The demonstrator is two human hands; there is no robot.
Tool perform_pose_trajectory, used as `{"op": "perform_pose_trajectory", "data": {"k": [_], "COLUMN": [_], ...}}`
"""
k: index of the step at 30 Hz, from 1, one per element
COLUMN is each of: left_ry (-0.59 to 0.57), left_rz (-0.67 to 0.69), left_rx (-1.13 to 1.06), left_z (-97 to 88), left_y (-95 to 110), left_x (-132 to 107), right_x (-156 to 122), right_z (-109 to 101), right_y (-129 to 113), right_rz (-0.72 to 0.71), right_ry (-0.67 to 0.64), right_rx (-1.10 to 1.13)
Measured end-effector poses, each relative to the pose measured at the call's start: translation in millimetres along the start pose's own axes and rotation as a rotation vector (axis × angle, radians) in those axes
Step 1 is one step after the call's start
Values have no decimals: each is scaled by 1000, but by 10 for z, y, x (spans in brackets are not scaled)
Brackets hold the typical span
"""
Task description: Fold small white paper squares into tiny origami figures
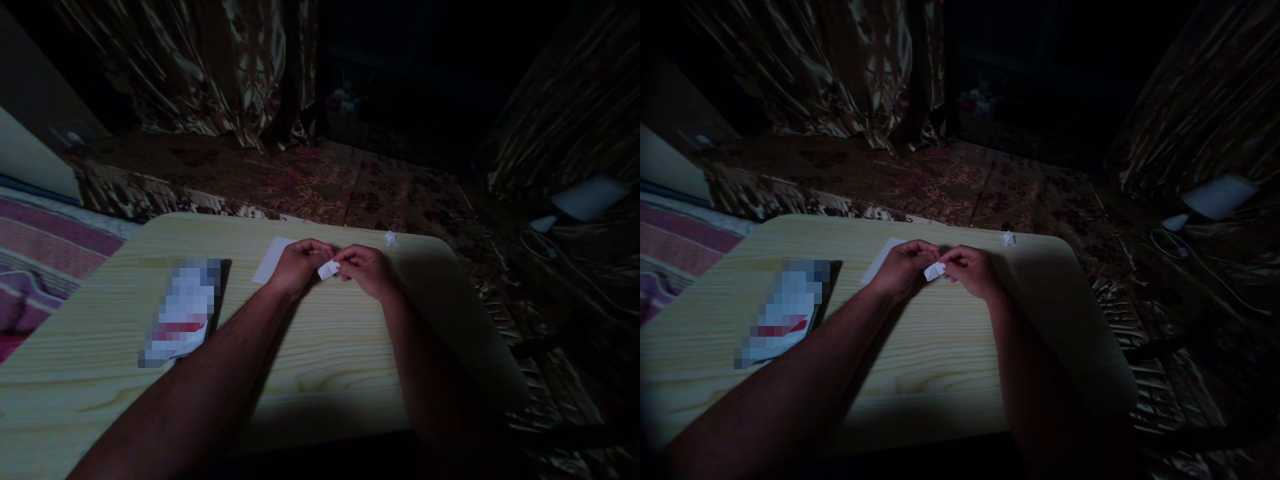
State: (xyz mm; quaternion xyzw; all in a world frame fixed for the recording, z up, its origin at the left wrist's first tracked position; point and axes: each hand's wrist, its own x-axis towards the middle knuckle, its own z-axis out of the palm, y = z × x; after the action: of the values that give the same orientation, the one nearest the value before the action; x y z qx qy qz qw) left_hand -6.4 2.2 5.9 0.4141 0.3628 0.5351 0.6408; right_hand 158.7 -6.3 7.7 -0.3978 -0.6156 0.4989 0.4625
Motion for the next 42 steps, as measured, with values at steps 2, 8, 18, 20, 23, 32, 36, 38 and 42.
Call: {"op": "perform_pose_trajectory", "data": {"k": [2,8,18,20,23,32,36,38,42], "left_ry": [10,-10,-36,-29,-31,-23,-31,-25,-2], "left_rz": [-4,-32,-1,-2,-3,7,23,31,37], "left_rx": [20,42,133,153,160,235,304,320,317], "left_z": [8,18,33,33,30,50,82,103,138], "left_y": [2,5,1,-7,-13,17,10,13,36], "left_x": [-4,-15,-37,-38,-36,-45,-66,-77,-98], "right_x": [-2,5,40,42,42,45,44,39,32], "right_z": [-15,-60,-45,-44,-43,-35,-27,-22,-10], "right_y": [-4,-3,45,47,45,42,44,29,-4], "right_rz": [5,1,30,34,26,25,19,21,21], "right_ry": [-8,-5,48,60,70,66,83,97,107], "right_rx": [-26,-16,0,-8,-11,-37,-22,-27,-36]}}
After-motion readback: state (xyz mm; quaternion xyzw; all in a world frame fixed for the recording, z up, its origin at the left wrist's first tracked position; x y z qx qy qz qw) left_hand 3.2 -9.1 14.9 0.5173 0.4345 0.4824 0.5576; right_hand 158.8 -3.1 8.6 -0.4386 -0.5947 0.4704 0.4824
